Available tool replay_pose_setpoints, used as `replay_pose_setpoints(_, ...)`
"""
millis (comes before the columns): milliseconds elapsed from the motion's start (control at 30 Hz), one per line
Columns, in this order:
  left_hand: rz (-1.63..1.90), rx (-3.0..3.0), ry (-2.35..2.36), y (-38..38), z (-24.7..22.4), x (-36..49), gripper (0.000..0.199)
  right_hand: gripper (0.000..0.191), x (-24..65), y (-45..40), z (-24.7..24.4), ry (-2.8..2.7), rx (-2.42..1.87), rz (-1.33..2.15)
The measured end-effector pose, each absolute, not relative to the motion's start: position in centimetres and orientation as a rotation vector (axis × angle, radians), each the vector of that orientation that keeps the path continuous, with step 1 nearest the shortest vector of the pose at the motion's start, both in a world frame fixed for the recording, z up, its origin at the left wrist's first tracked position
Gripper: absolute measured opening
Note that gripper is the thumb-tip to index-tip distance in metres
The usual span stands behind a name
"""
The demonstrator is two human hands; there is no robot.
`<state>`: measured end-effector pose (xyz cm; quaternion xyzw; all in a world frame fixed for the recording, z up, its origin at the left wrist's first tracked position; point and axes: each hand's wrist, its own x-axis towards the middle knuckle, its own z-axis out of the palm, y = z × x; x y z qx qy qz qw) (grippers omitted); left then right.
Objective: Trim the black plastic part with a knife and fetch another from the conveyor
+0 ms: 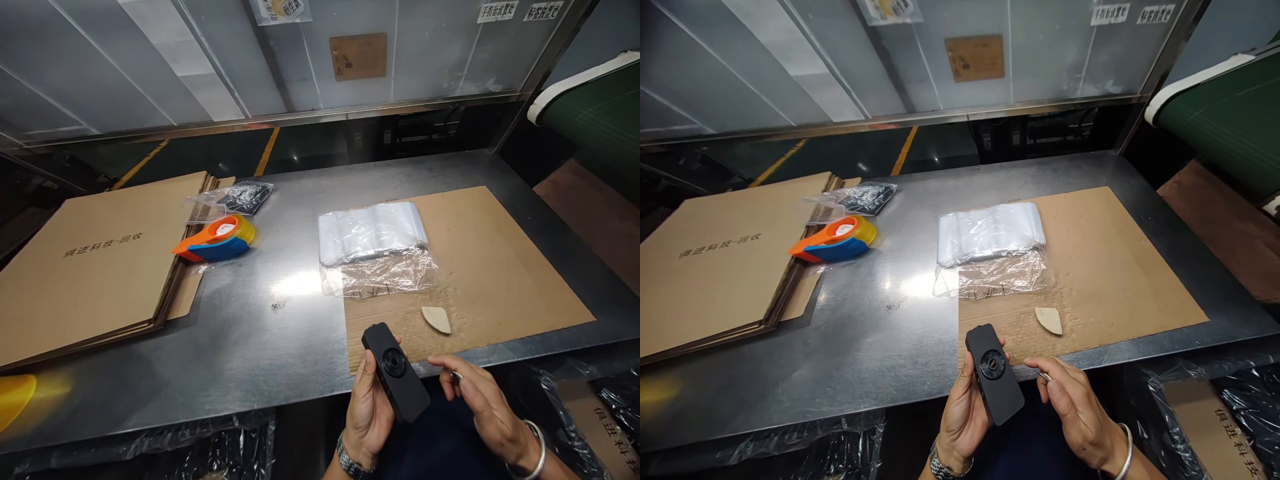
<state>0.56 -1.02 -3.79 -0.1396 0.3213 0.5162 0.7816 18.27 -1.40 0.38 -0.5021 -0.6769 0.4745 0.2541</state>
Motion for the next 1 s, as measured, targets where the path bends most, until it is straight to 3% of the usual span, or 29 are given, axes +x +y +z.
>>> replay_pose_setpoints(167,1.2,-0.133,0.707,-1.3,-3.7,0.6,0.032,0.034,18.1,-1.3,1.0,-1.941,-1.468,1.15)
replay_pose_setpoints(300,1.192,0.082,0.753,-1.6,-3.1,0.7,0.04,0.031,17.8,-1.3,1.1,-2.11,-1.482,0.997)
replay_pose_setpoints(600,1.277,0.285,0.911,-2.2,-2.9,1.2,0.085,0.031,17.3,-1.5,1.4,-2.256,-1.482,0.93)
replay_pose_setpoints(1000,1.226,0.427,1.022,-2.9,-3.5,1.1,0.07,0.025,16.1,-1.3,2.2,-2.341,-1.562,0.942)
